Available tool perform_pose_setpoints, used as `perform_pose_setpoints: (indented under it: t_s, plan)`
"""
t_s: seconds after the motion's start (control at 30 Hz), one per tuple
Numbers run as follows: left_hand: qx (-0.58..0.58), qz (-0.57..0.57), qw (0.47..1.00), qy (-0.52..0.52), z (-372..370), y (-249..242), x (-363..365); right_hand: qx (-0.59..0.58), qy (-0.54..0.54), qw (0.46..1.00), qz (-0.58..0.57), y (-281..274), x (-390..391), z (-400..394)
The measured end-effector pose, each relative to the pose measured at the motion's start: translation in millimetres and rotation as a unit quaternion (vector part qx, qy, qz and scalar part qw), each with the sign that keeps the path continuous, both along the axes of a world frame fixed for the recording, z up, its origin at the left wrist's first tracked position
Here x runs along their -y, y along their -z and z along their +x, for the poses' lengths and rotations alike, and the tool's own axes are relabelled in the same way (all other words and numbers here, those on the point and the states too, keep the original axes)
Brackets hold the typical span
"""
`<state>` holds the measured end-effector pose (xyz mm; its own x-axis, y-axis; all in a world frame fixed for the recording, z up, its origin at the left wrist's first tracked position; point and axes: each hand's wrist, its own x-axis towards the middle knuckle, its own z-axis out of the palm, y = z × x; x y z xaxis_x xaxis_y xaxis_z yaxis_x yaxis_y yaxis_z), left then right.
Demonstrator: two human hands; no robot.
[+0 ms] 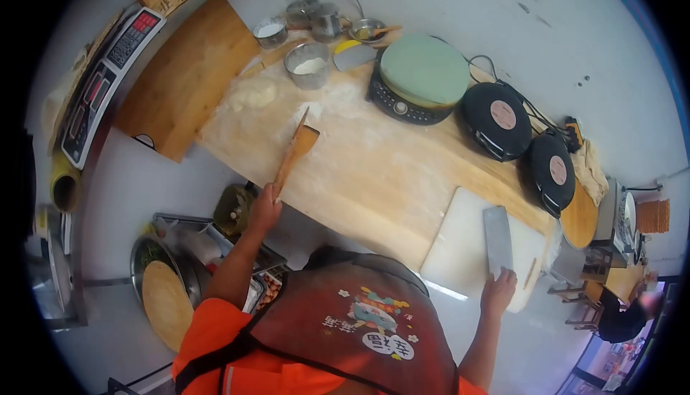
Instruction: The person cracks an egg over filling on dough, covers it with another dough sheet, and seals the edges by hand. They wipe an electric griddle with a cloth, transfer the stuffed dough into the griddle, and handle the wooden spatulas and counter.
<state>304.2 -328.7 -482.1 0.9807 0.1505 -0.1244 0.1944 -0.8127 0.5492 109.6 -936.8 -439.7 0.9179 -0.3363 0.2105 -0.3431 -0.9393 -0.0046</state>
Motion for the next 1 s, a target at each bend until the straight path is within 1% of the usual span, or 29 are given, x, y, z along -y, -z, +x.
perform_pose_setpoints:
  t_s: [0.03, 0.07, 0.1, 0.13, 0.17, 0.2, 0.23, 0.27, 0.3, 0.37, 0.4, 0.47, 0.5, 0.53, 0.57, 0.6, 0.63, 0.67, 0.7, 0.73, 0.77, 0.8, 0.87, 0.9, 1.0]
  plan:
    - [0.037, -0.014, 0.998, 0.038, 4.9, 1.8, -3.8, -0.01, 0.004, 0.994, 0.106, -3.3, -13.6, 18.8]
    - [0.076, -0.028, 0.994, 0.076, 7.9, 5.0, -4.3, -0.018, 0.007, 0.977, 0.211, -11.1, -40.6, 43.4]
    - [0.11, -0.041, 0.986, 0.115, 15.3, -0.7, -1.7, -0.028, 0.01, 0.949, 0.314, -17.0, -70.1, 66.0]
    - [0.055, -0.066, 0.986, 0.143, 21.6, -5.9, 2.6, -0.016, -0.05, 0.936, 0.347, -8.4, -98.6, 87.1]
    - [0.05, -0.111, 0.978, 0.17, 24.6, -19.8, 11.8, -0.006, -0.111, 0.918, 0.38, 3.3, -130.1, 109.3]
    - [0.043, -0.156, 0.967, 0.196, 25.1, -31.4, 21.2, -0.055, -0.107, 0.846, 0.519, 4.5, -168.8, 132.8]
    - [0.004, -0.182, 0.959, 0.217, 27.6, -40.0, 28.7, -0.102, -0.101, 0.75, 0.645, 4.4, -209.8, 154.4]
    - [-0.033, -0.206, 0.949, 0.238, 32.0, -43.6, 35.1, -0.128, -0.097, 0.664, 0.73, 4.5, -246.9, 171.0]
    - [-0.02, -0.193, 0.948, 0.253, 30.6, -37.0, 38.6, -0.153, -0.092, 0.566, 0.805, 4.9, -280.7, 185.7]
    - [-0.07, -0.221, 0.935, 0.267, 33.1, -46.2, 41.7, -0.2, -0.044, 0.459, 0.865, 6.4, -332.3, 211.1]
    - [-0.093, -0.237, 0.927, 0.277, 36.0, -53.2, 42.7, -0.201, -0.019, 0.406, 0.891, 17.3, -347.9, 218.8]
    - [-0.136, -0.259, 0.916, 0.276, 46.5, -64.8, 35.9, -0.161, 0.025, 0.444, 0.881, 35.2, -363.1, 228.4]
    - [-0.108, -0.237, 0.927, 0.269, 52.8, -59.1, 27.0, -0.141, 0.049, 0.463, 0.874, 40.1, -367.6, 232.0]
    - [-0.082, -0.214, 0.937, 0.263, 59.3, -48.5, 15.4, -0.103, 0.053, 0.485, 0.867, 29.2, -367.0, 239.6]
    - [-0.054, -0.191, 0.945, 0.259, 66.2, -38.4, 3.6, -0.071, 0.054, 0.495, 0.864, 41.6, -352.8, 240.3]
    - [-0.003, -0.166, 0.956, 0.241, 73.8, -32.4, -12.3, -0.059, 0.079, 0.571, 0.815, 47.5, -333.6, 239.9]
    - [0.05, -0.141, 0.964, 0.222, 83.0, -27.8, -34.7, -0.03, 0.076, 0.635, 0.769, 53.2, -308.9, 235.1]
    - [0.103, -0.115, 0.967, 0.202, 92.7, -21.6, -59.5, -0.01, 0.106, 0.696, 0.71, 50.3, -286.2, 229.5]
    - [0.134, -0.066, 0.967, 0.207, 104.4, -3.5, -89.3, 0.015, 0.105, 0.729, 0.677, 44.1, -264.5, 220.3]
    - [0.164, -0.017, 0.963, 0.212, 115.9, 10.5, -117.9, 0.017, 0.141, 0.788, 0.6, 53.3, -237.4, 208.4]
    - [0.127, 0.03, 0.974, 0.186, 124.4, 10.1, -138.0, 0.034, 0.133, 0.842, 0.522, 77.3, -203.5, 188.0]
    - [0.09, 0.077, 0.98, 0.16, 133.0, 10.2, -154.4, 0.013, 0.172, 0.835, 0.522, 67.0, -187.4, 173.1]
    - [0.065, 0.095, 0.984, 0.138, 150.9, 19.2, -182.1, -0.014, 0.249, 0.811, 0.529, 63.3, -163.3, 144.9]
    - [0.052, 0.105, 0.985, 0.128, 157.8, 22.0, -190.7, -0.035, 0.265, 0.807, 0.526, 62.5, -155.3, 133.3]
    - [0.089, 0.222, 0.957, 0.164, 184.2, 15.7, -195.7, -0.072, 0.286, 0.821, 0.489, 66.1, -144.7, 110.0]
